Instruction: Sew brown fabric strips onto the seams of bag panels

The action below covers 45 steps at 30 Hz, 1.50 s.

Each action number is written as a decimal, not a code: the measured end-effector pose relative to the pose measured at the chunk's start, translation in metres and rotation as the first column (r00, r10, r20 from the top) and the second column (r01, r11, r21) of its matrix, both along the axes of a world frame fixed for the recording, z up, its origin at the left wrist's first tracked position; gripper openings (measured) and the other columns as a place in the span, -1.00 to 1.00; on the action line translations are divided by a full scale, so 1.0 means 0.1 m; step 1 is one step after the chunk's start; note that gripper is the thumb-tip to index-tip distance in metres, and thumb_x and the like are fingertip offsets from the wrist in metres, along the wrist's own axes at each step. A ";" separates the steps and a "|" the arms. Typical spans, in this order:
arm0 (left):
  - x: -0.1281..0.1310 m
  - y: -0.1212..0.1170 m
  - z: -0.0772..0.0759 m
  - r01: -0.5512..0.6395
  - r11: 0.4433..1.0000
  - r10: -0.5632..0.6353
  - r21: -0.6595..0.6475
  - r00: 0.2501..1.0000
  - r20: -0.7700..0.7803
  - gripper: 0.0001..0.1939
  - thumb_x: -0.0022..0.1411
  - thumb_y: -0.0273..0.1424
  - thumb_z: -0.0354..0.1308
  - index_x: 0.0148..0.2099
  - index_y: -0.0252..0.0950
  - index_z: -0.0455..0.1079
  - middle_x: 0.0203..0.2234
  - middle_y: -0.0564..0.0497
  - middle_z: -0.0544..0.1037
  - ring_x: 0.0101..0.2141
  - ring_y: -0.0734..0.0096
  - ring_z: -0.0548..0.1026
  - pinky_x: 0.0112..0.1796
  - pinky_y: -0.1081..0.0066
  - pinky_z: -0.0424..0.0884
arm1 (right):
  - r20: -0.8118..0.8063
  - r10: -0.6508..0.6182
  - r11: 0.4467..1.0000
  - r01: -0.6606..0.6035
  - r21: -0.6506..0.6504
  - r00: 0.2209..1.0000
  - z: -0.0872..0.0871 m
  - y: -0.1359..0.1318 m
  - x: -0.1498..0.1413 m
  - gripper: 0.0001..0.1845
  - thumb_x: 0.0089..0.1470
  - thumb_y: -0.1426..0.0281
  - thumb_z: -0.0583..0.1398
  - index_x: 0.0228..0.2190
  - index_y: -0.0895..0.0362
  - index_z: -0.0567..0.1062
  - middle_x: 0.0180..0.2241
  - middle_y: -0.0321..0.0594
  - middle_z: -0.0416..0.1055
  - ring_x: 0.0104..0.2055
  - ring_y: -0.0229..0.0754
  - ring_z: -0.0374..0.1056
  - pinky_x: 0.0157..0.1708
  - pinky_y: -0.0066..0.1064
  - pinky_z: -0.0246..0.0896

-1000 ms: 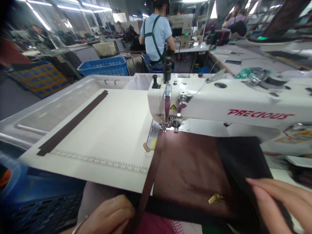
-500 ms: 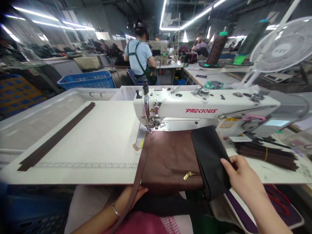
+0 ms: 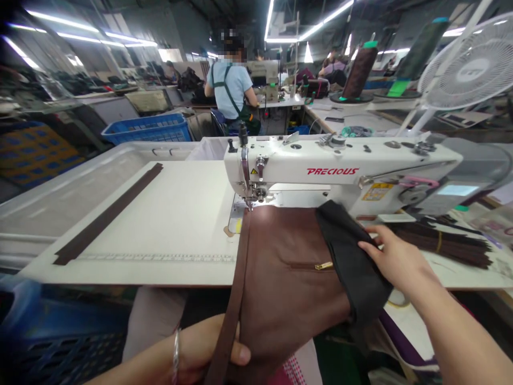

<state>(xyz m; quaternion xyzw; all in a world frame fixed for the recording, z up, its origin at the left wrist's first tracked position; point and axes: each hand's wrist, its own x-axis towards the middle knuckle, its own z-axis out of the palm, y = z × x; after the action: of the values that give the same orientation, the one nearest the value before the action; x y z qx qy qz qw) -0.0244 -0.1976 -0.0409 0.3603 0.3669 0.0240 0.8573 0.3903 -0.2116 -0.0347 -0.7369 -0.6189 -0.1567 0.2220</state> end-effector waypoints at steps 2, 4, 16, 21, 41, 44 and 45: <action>0.05 -0.02 -0.09 -0.067 0.987 0.073 -0.146 0.997 0.037 -0.46 -0.39 -0.43 0.42 -0.22 -0.41 0.51 -0.35 -0.09 0.54 -0.31 0.29 0.49 -0.17 0.30 0.41 | 0.020 0.031 0.999 -0.031 -0.031 0.999 0.06 -0.08 -0.29 -0.60 0.21 0.18 0.09 -0.11 0.20 0.50 -0.27 0.11 0.50 -0.20 0.14 0.47 -0.20 -0.09 0.31; 0.06 -0.02 -0.12 -0.060 0.980 0.077 -0.191 0.993 0.086 -0.45 -0.40 -0.46 0.43 -0.21 -0.41 0.52 -0.32 -0.10 0.55 -0.28 0.28 0.50 -0.13 0.30 0.40 | 0.035 0.182 0.982 -0.180 -0.054 0.983 0.13 -0.23 -0.76 -0.50 0.17 0.17 0.14 0.06 0.17 0.40 0.04 0.10 0.38 0.10 0.18 0.30 0.11 0.00 0.17; -0.05 0.05 -0.04 0.040 0.998 -0.038 -0.038 0.998 0.052 -0.52 -0.30 -0.32 0.47 -0.26 -0.38 0.48 -0.35 0.04 0.52 -0.32 0.43 0.46 -0.23 0.46 0.39 | 0.090 0.835 0.545 -0.794 -0.268 0.543 -0.18 -0.41 -2.03 -0.41 0.08 0.59 0.04 0.17 0.29 0.28 0.25 -0.05 0.14 0.28 -0.06 0.08 0.16 -0.20 0.22; -0.24 0.39 0.29 0.324 0.441 0.156 0.837 0.891 -0.427 -0.58 0.07 -0.26 0.29 -0.07 -0.37 0.38 -0.30 -0.07 0.52 -0.25 0.22 0.48 -0.19 0.20 0.46 | 0.023 0.828 0.554 -0.812 -0.182 0.560 0.01 -0.39 -2.03 -0.61 0.11 0.47 0.09 -0.03 0.20 0.50 0.09 -0.18 0.38 0.10 -0.18 0.34 0.07 -0.39 0.30; -0.10 0.89 0.21 0.264 -0.150 -0.004 0.953 0.963 -0.268 -0.69 0.41 -0.31 -0.05 -0.04 -0.29 0.49 -0.10 -0.02 0.57 -0.06 0.33 0.48 0.04 0.27 0.38 | -0.114 0.787 0.590 -0.794 -0.149 0.606 0.14 -0.37 -2.11 -0.60 0.10 0.54 0.01 -0.12 0.14 0.54 -0.01 -0.26 0.48 0.00 -0.25 0.42 -0.01 -0.44 0.36; -0.14 0.80 0.17 0.375 -0.339 -0.009 0.863 0.916 -0.402 -0.69 0.37 -0.33 0.01 0.09 -0.28 0.40 0.02 -0.09 0.48 0.02 0.21 0.43 0.07 0.14 0.34 | -0.082 0.792 0.587 -0.792 -0.165 0.605 0.12 -0.35 -2.07 -0.61 0.13 0.50 0.03 -0.09 0.13 0.53 0.01 -0.24 0.47 0.02 -0.26 0.40 0.03 -0.48 0.31; -0.16 0.77 0.15 0.399 -0.387 -0.002 0.832 0.901 -0.434 -0.66 0.35 -0.35 0.02 0.14 -0.27 0.35 0.06 -0.11 0.44 0.05 0.19 0.40 0.10 0.11 0.31 | -0.055 0.805 0.577 -0.801 -0.161 0.591 0.11 -0.34 -2.05 -0.62 0.13 0.49 0.04 -0.08 0.12 0.52 0.01 -0.24 0.47 0.02 -0.27 0.40 0.04 -0.51 0.29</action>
<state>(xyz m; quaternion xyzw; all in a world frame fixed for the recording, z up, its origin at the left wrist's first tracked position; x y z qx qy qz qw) -0.0406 -0.1209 -0.0257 0.9615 0.2165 0.1075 0.1304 0.1851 -0.2455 -0.0238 -0.3915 -0.8986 0.0047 0.1983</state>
